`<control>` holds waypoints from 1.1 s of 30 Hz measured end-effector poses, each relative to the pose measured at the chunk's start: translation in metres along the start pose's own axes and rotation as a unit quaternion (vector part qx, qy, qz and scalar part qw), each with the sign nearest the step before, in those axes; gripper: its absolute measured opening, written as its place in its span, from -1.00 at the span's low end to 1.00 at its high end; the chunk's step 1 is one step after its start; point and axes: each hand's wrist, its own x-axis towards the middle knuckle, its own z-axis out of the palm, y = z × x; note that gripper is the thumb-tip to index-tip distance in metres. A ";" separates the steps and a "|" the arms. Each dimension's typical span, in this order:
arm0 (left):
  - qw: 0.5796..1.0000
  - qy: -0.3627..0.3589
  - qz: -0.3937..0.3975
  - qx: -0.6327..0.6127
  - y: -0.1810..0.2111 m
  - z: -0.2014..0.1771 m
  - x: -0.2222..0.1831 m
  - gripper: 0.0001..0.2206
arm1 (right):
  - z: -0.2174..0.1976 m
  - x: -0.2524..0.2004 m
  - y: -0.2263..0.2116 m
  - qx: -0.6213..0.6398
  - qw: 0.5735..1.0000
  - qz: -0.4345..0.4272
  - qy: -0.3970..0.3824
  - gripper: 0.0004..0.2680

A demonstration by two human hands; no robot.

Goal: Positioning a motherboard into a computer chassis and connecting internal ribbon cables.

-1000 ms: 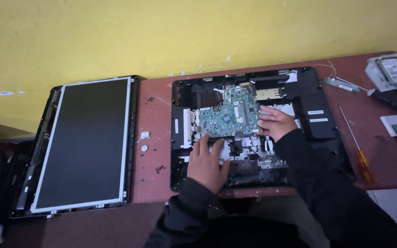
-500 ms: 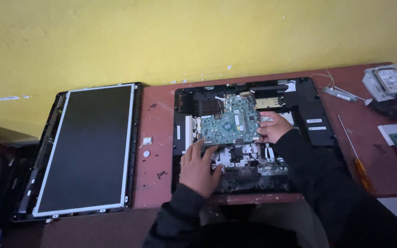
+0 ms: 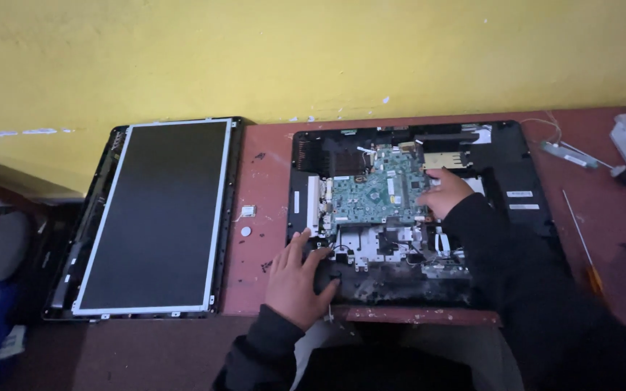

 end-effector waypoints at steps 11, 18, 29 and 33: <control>0.993 -0.038 -0.042 0.101 -0.017 -0.022 0.097 -0.27 | -0.004 0.013 0.022 0.246 0.967 -0.025 -0.061 -0.37; 0.959 -0.197 -0.037 0.200 -0.021 -0.039 0.163 0.11 | -0.002 0.027 0.033 0.279 0.957 -0.015 -0.081 -0.35; 0.933 -0.234 -0.027 0.272 0.009 -0.049 0.169 -0.22 | -0.008 0.014 0.023 0.259 0.964 -0.010 -0.055 -0.38; 0.938 -0.228 -0.030 0.258 0.008 -0.049 0.167 -0.27 | -0.009 0.013 0.023 0.263 0.963 -0.012 -0.056 -0.39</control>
